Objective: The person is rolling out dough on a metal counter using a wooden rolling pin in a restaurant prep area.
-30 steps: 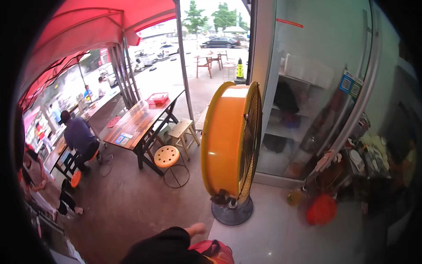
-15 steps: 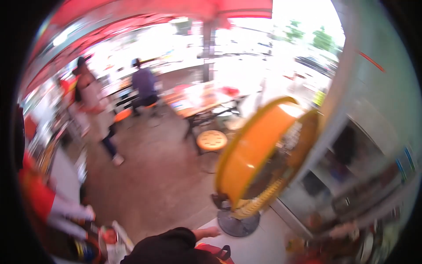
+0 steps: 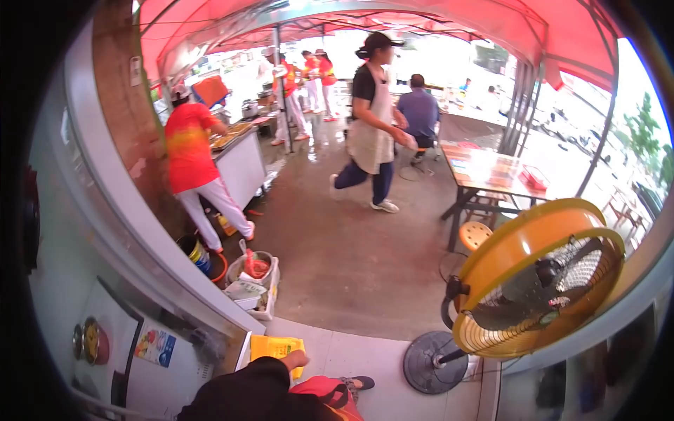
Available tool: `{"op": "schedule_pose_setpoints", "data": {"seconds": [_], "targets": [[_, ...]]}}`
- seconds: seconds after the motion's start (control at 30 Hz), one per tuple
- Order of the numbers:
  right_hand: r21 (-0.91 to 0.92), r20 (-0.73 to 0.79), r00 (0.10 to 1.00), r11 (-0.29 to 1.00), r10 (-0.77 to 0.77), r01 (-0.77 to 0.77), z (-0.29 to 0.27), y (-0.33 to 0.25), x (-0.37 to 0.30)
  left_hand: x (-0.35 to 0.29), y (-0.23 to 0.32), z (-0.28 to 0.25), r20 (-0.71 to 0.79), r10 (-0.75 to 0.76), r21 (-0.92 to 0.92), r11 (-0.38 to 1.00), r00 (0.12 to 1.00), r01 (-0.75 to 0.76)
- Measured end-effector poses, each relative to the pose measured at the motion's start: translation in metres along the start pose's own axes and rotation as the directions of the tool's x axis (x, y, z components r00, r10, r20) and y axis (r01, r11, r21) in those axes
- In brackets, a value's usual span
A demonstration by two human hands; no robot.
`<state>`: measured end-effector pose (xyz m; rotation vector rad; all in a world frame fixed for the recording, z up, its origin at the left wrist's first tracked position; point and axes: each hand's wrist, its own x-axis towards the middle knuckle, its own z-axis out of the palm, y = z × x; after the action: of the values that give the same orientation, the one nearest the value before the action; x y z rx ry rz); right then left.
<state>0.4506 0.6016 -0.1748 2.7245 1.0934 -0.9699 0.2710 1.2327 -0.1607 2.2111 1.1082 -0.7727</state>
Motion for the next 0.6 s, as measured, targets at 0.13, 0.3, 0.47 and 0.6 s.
{"op": "schedule_pose_setpoints", "data": {"seconds": [0.13,0.3,0.47,0.6], "targets": [[-0.067,0.028,0.989,0.987,-0.146,0.147,-0.044,-0.009,0.069,-0.045,-0.107,0.023,-0.053,-0.44,-0.343,0.851,0.896,0.398],[-0.116,0.074,0.972,0.966,-0.223,0.23,-0.072,-0.061,0.15,-0.039,-0.143,0.03,0.163,-0.568,-0.763,0.445,0.807,0.468],[-0.142,0.143,0.945,0.939,-0.294,0.314,-0.106,-0.148,0.228,0.042,-0.175,-0.011,-0.081,-0.288,-0.548,0.813,0.954,0.199],[-0.314,-0.026,0.874,0.834,-0.485,0.454,-0.1,-0.159,0.327,0.087,-0.15,-0.115,-0.103,-0.285,-0.932,0.363,0.953,0.008]]}}
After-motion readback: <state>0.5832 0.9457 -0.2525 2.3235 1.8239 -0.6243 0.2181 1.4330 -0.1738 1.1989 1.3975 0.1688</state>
